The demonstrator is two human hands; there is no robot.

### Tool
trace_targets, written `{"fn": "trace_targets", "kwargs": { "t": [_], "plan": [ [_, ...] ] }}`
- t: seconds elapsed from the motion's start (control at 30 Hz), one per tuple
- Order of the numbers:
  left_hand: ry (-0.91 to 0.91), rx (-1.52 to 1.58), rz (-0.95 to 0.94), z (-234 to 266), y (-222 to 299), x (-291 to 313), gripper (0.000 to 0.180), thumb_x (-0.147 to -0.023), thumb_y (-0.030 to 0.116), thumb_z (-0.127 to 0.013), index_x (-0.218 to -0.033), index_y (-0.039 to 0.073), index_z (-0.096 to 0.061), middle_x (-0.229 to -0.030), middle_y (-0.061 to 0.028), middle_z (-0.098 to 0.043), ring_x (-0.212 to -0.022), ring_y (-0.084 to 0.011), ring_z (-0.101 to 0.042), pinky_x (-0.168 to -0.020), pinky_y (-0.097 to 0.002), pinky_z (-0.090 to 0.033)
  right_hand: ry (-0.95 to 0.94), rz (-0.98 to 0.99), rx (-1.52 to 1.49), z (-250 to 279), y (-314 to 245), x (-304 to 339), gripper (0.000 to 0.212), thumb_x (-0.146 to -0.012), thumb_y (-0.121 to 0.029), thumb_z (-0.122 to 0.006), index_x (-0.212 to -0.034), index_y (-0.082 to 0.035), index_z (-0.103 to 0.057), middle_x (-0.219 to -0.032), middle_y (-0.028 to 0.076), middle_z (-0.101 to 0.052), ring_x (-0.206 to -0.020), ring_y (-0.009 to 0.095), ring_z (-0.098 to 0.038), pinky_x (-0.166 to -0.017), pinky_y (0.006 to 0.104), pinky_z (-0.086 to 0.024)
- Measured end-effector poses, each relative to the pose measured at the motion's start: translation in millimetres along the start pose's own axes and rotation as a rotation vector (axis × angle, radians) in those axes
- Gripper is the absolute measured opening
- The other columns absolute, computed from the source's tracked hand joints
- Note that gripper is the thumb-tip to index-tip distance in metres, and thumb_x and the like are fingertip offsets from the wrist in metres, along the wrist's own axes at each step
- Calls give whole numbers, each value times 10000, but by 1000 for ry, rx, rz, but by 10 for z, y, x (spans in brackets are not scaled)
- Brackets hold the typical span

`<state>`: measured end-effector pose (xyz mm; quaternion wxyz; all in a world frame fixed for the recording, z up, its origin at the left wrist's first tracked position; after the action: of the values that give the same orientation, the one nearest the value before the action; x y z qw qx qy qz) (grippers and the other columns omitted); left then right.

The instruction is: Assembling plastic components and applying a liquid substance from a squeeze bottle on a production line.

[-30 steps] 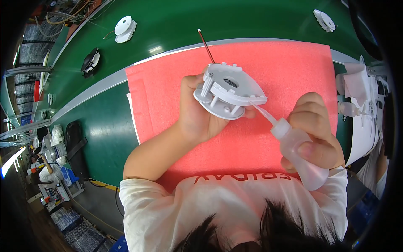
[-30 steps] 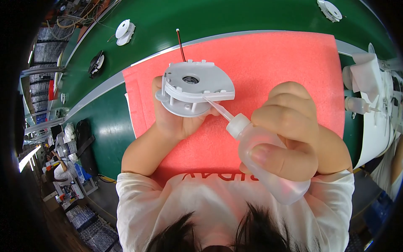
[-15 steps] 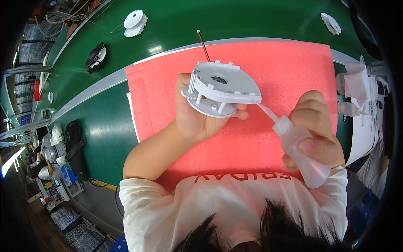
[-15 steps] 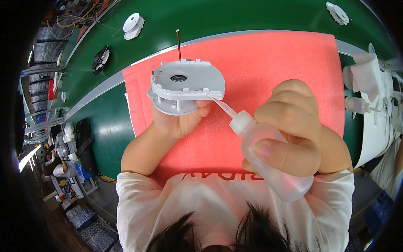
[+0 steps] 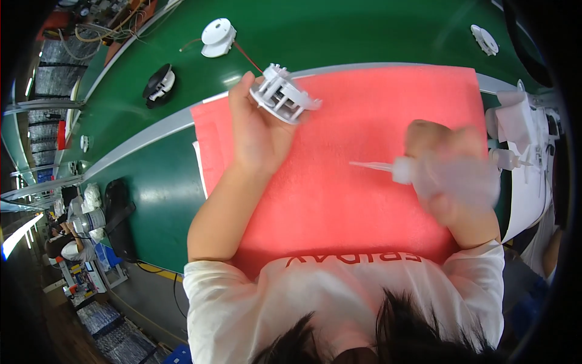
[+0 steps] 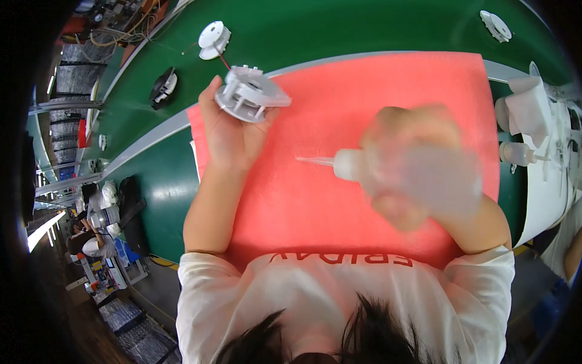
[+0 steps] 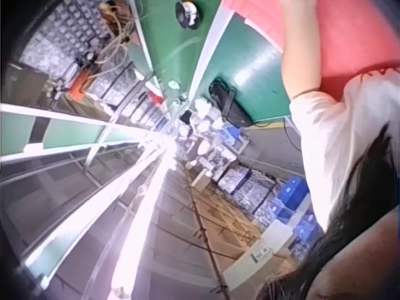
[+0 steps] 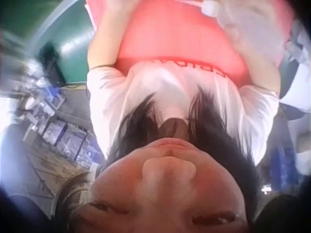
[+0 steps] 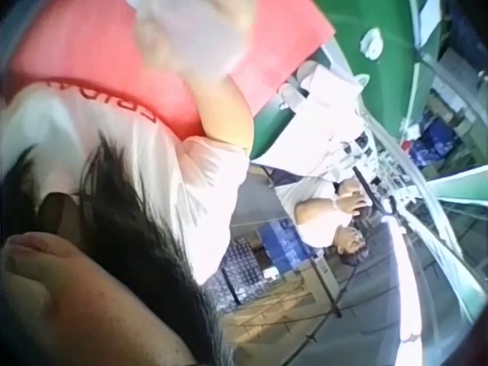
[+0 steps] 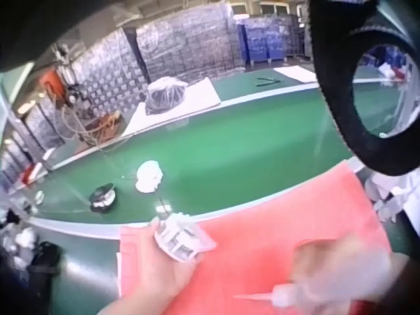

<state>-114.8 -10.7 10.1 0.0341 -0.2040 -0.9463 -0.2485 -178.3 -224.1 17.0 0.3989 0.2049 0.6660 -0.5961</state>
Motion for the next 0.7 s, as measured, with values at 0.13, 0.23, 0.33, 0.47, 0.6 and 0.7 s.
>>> {"fn": "trace_targets", "kwargs": {
  "t": [0.13, 0.23, 0.33, 0.47, 0.6, 0.7],
  "plan": [
    [285, -424, -170, 110, 173, -125, 258, -845, 271, -535, -923, 34, -470, -841, -65, -557, -757, -168, -552, -663, -334, -479, 339, -741, -357, -206, 101, -28, 437, -737, -380, -607, -1003, -102, -400, -713, 17, -507, -540, 91, -423, -450, 208, -294],
    [232, -949, -205, 193, 320, -286, 365, -752, 232, -659, -939, -11, -460, -886, -109, -528, -789, -152, -539, -655, -297, -457, 441, -1018, -616, -269, 287, 14, 397, -760, -391, -566, -985, -97, -422, -702, 9, -509, -545, 80, -432, -441, 204, -302],
    [130, -1635, -641, 198, 413, -614, 456, -692, 258, -690, -976, -23, -472, -929, -145, -523, -788, -214, -558, -668, -316, -467, 333, -985, -610, -294, 367, 57, 351, -771, -366, -551, -968, -97, -439, -693, 7, -512, -565, 80, -446, -442, 208, -303],
    [0, -1962, -748, 159, 451, -976, 489, -645, 255, -729, -983, -11, -498, -939, -148, -536, -826, -232, -578, -665, -314, -488, 378, -1026, -625, -291, 411, 47, 324, -780, -355, -543, -947, -93, -451, -696, 9, -511, -574, 86, -450, -445, 202, -305],
    [-62, -2083, -739, 299, 531, -1159, 455, -673, 281, -693, -981, -21, -544, -996, -181, -541, -843, -274, -576, -725, -353, -478, 393, -1048, -671, -367, 459, 65, 305, -787, -337, -541, -945, -89, -461, -721, 8, -507, -590, 87, -452, -448, 201, -314],
    [76, -2097, -980, 421, 708, -1209, 453, -695, 309, -664, -982, -28, -567, -994, -195, -551, -842, -281, -573, -738, -358, -467, 384, -1041, -705, -425, 441, 52, 298, -795, -330, -536, -962, -94, -465, -748, 5, -511, -616, 87, -465, -466, 199, -333]
  ]
}}
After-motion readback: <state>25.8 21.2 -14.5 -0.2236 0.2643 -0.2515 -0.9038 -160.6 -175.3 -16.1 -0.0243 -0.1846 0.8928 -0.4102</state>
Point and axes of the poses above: each hand's wrist, its own x-axis away from the middle knuckle, its own z-axis out of the back of the hand, y = z × x, the point moved 1 cm from there along -x, towards the middle knuckle
